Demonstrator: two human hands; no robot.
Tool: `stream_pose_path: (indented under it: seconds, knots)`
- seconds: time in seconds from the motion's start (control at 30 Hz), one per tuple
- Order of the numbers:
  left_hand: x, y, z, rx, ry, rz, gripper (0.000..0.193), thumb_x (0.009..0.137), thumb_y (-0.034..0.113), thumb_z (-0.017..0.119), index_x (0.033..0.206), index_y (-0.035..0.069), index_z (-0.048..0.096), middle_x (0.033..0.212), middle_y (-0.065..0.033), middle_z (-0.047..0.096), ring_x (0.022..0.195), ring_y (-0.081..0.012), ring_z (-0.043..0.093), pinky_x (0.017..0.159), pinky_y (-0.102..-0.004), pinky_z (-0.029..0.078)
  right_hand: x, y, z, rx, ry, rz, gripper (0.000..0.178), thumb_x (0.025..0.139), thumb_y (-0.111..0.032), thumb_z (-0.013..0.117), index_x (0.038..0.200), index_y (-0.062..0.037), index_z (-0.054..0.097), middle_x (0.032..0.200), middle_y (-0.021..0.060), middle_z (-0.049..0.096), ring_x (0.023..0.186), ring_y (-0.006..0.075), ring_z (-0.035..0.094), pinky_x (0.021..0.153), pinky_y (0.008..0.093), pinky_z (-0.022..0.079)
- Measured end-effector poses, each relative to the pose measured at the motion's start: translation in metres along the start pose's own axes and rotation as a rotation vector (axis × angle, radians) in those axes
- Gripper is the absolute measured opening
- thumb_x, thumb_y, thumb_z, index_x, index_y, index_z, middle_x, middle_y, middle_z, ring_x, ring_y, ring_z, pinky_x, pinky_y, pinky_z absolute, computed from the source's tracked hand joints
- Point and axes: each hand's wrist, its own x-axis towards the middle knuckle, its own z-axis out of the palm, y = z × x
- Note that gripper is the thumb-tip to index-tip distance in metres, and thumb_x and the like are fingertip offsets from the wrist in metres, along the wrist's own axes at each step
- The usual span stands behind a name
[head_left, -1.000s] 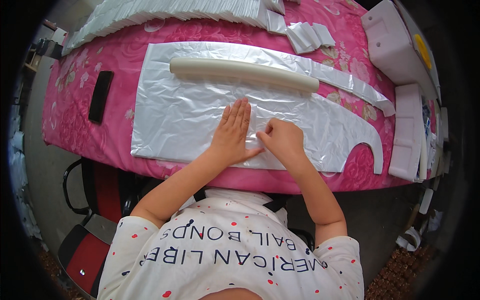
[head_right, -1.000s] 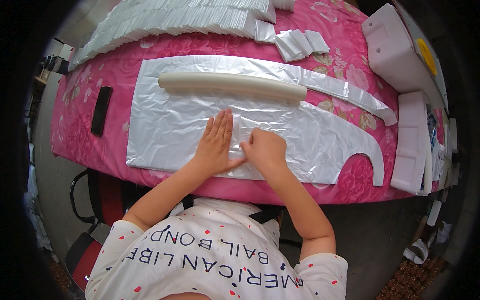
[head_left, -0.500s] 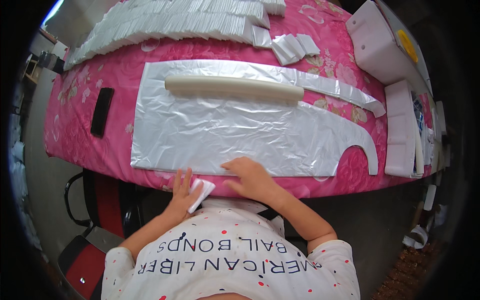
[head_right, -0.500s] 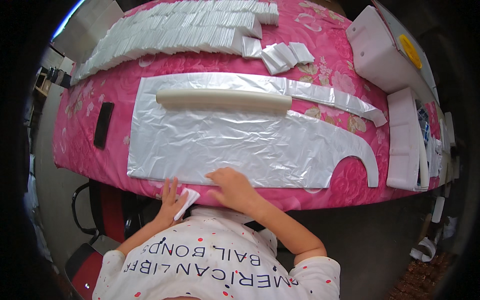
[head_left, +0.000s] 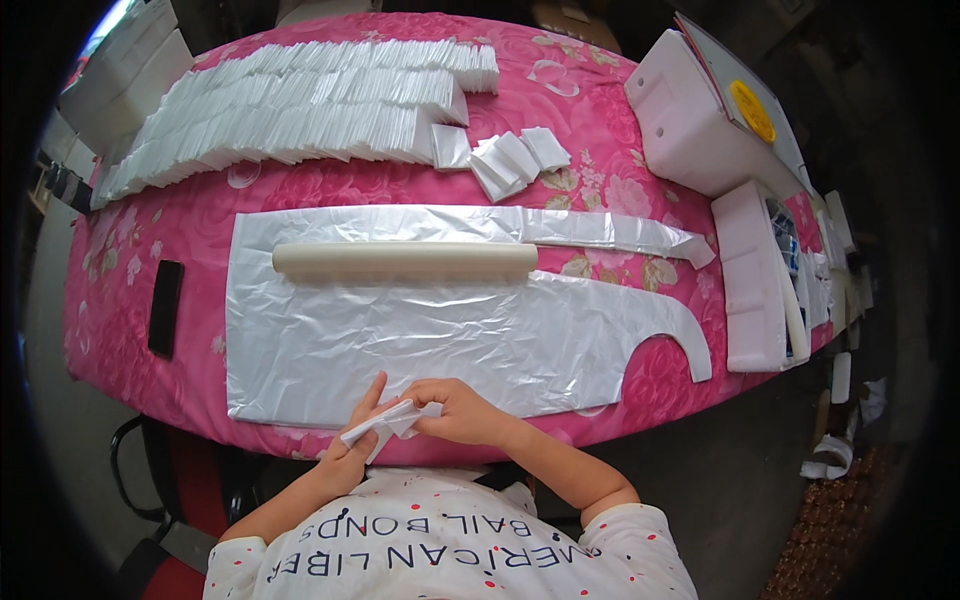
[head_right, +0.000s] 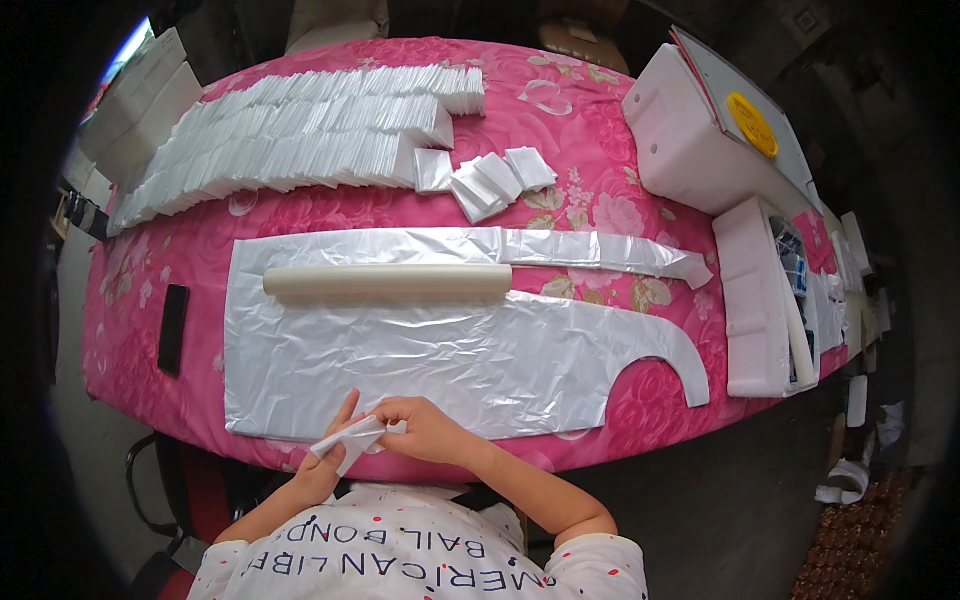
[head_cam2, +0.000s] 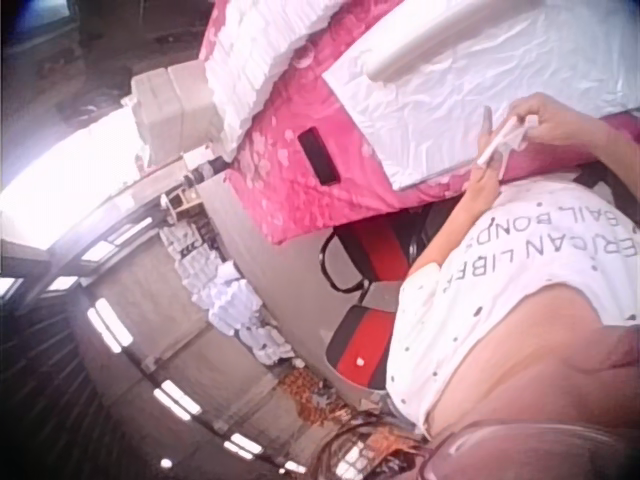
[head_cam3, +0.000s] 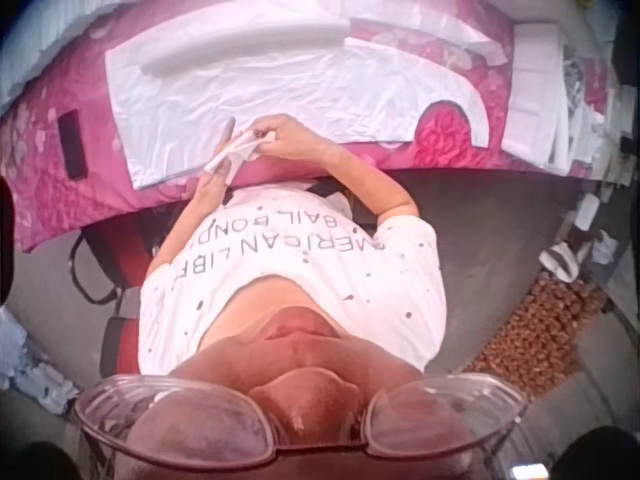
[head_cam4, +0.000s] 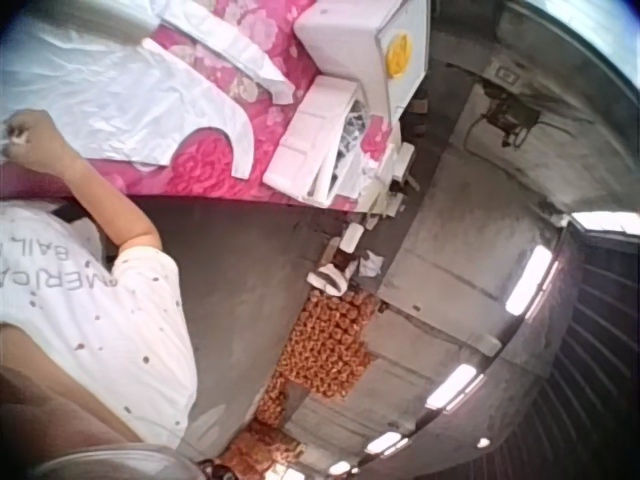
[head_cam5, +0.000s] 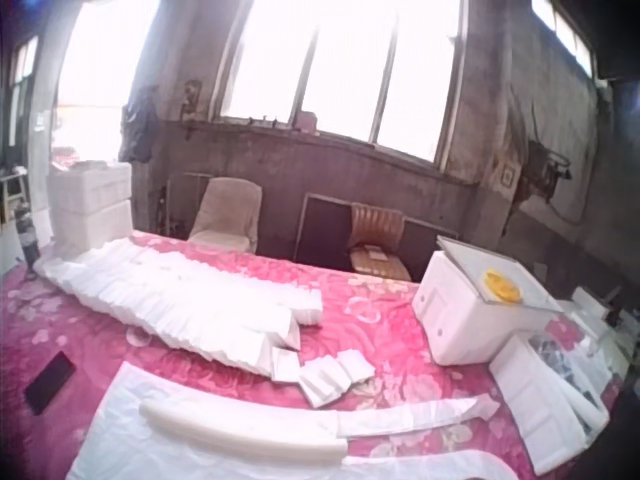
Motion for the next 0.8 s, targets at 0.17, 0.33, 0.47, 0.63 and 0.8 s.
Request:
stream_pose_path:
  seconds: [0.17, 0.33, 0.47, 0.63, 0.8]
  knots:
    - [0.011, 0.002, 0.002, -0.100, 0.101, -0.044, 0.044, 0.099, 0.019, 0.029, 0.138, -0.002, 0.029, 0.152, -0.0093, 0.005, 0.137, -0.0208, 0.014, 0.110, -0.0336, 0.016, -0.004, -0.017, -0.018, 0.029, 0.037, -0.015, 0.045, 0.071, -0.020, 0.073, 0.111, -0.0056, 0.059, 0.099, 0.0045, 0.060, 0.094, 0.0181, 0.053, 0.087, 0.0301, 0.040]
    - [0.026, 0.004, 0.007, -0.140, 0.199, -0.109, 0.045, 0.097, 0.016, 0.034, 0.137, -0.003, 0.030, 0.151, -0.0085, 0.009, 0.137, -0.0200, 0.014, 0.110, -0.0326, 0.014, 0.002, -0.029, -0.008, -0.033, 0.181, 0.099, 0.041, 0.073, -0.019, 0.072, 0.109, -0.0043, 0.060, 0.097, 0.0054, 0.062, 0.091, 0.0160, 0.055, 0.086, 0.0290, 0.041]
    - [0.025, 0.012, 0.001, -0.128, 0.144, -0.180, 0.045, 0.096, 0.015, 0.036, 0.137, -0.002, 0.031, 0.151, -0.0073, 0.011, 0.137, -0.0192, 0.017, 0.109, -0.0320, 0.016, 0.007, 0.002, -0.008, 0.249, 0.315, 0.218, 0.022, 0.081, -0.013, 0.066, 0.099, -0.0013, 0.065, 0.086, 0.0021, 0.064, 0.079, 0.0105, 0.056, 0.072, 0.0242, 0.045]
    - [0.022, 0.002, 0.000, -0.280, 0.119, -0.284, 0.052, 0.094, 0.021, 0.042, 0.139, 0.000, 0.028, 0.150, -0.0067, 0.015, 0.135, -0.0193, 0.022, 0.109, -0.0341, 0.019, 0.007, 0.000, -0.022, 0.370, 0.341, 0.279, 0.010, 0.084, -0.007, 0.062, 0.092, -0.0015, 0.066, 0.084, -0.0004, 0.063, 0.077, 0.0066, 0.055, 0.070, 0.0219, 0.045]
    - [0.023, 0.009, -0.008, -0.035, 0.115, -0.213, 0.057, 0.090, 0.024, 0.051, 0.139, 0.005, 0.031, 0.149, -0.0079, 0.020, 0.133, -0.0211, 0.029, 0.105, -0.0352, 0.026, 0.008, -0.013, -0.127, 0.004, 0.869, -0.057, 0.010, 0.086, -0.011, 0.060, 0.087, -0.0014, 0.064, 0.073, -0.0013, 0.059, 0.066, 0.0062, 0.051, 0.062, 0.0221, 0.043]
